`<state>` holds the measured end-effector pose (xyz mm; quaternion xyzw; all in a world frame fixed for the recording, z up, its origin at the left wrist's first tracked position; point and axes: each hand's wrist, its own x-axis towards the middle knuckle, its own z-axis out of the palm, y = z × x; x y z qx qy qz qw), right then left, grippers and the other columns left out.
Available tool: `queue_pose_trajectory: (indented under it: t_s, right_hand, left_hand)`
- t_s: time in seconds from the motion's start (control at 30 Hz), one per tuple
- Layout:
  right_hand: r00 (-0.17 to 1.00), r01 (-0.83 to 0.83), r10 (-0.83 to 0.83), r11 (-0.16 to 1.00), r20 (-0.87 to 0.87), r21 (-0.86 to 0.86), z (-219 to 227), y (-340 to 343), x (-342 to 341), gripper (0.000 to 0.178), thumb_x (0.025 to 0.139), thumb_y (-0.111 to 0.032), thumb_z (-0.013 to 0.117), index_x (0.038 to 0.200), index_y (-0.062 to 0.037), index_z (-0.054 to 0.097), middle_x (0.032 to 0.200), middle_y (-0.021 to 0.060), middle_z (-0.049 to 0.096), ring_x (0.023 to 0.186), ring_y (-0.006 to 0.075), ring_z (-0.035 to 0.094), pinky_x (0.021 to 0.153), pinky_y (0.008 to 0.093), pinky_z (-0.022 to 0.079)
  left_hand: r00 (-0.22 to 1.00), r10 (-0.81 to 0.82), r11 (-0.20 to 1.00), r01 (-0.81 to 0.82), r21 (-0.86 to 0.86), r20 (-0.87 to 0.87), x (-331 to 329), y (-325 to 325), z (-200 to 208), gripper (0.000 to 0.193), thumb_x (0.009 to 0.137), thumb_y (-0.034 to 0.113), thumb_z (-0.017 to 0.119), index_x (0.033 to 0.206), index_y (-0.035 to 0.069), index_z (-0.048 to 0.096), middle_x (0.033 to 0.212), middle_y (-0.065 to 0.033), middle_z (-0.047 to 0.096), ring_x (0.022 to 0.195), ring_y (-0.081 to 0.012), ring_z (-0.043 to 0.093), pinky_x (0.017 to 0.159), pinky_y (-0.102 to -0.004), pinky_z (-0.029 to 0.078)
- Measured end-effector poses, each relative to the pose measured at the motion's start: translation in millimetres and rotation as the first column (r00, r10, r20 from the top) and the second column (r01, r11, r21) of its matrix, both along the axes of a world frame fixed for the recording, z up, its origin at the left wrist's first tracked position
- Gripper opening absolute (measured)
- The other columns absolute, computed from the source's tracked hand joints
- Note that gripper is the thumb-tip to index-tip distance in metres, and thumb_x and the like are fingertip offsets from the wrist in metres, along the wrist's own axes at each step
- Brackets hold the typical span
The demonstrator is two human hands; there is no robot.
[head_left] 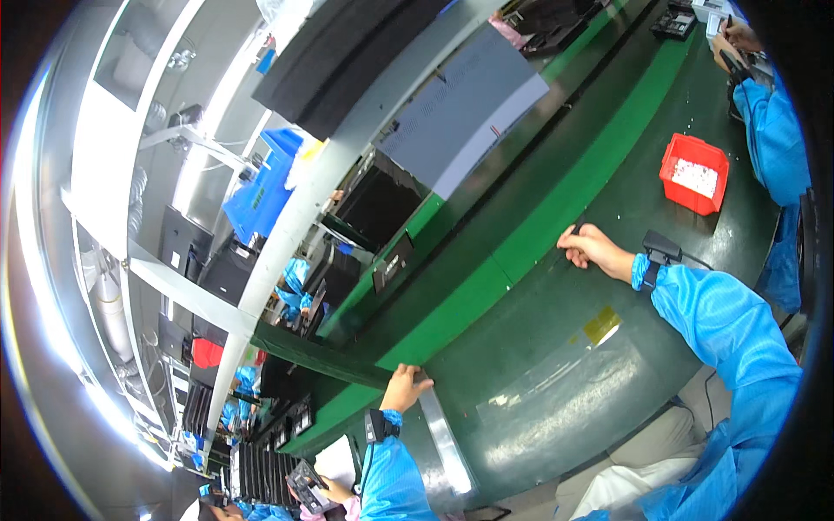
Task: The person assembles and inspects electronic tablet devices on a factory production line, manipulating electronic components and screen panels with a stylus pen and tweezers.
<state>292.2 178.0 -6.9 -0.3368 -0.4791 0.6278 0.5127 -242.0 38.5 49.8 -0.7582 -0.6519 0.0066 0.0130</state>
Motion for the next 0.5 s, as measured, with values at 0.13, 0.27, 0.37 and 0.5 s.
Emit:
queue_pose_trajectory:
  t_s: [0.13,0.27,0.37,0.5]
  right_hand:
    - [1.000,0.019,-0.018,0.999,0.009,-0.040,-1,-4,-1,0.025,0.093,-0.027,0.068,0.096,-0.0023,0.065,0.075,0.0058,0.064,0.057,0.0113,0.060,0.050,0.0260,0.046]
    - [0.999,0.037,-0.038,0.998,-0.008,-0.045,-6,0,3,0.026,0.094,-0.028,0.067,0.096,-0.0021,0.065,0.077,0.0061,0.064,0.058,0.0115,0.060,0.050,0.0260,0.045]
    - [1.000,0.007,-0.008,1.000,0.027,0.029,-6,5,4,0.030,0.094,-0.031,0.067,0.097,-0.0012,0.065,0.079,0.0066,0.065,0.059,0.0118,0.060,0.051,0.0269,0.045]
    - [1.000,0.015,-0.015,1.000,0.007,0.019,0,4,1,0.028,0.093,-0.029,0.067,0.100,-0.0017,0.067,0.080,0.0066,0.067,0.061,0.0116,0.060,0.052,0.0269,0.046]
  left_hand:
    - [0.999,-0.018,0.984,0.027,-0.174,0.051,-6,5,15,0.072,0.068,0.036,0.092,0.124,0.001,0.063,0.121,-0.0190,0.062,0.114,-0.0381,0.062,0.097,-0.0435,0.052]
    - [0.994,-0.085,0.977,0.071,-0.203,-0.063,-2,21,17,0.082,0.056,0.035,0.098,0.121,0.000,0.063,0.118,-0.0187,0.062,0.111,-0.0373,0.063,0.095,-0.0434,0.053]
    - [0.994,-0.088,0.969,0.068,-0.238,-0.072,-1,28,15,0.081,0.052,0.029,0.099,0.117,-0.001,0.061,0.112,-0.0193,0.064,0.109,-0.0391,0.062,0.094,-0.0452,0.053]
    - [0.996,-0.085,0.981,0.081,-0.175,-0.015,-2,28,13,0.079,0.047,0.030,0.100,0.108,-0.001,0.061,0.101,-0.0157,0.066,0.095,-0.0354,0.065,0.083,-0.0433,0.055]
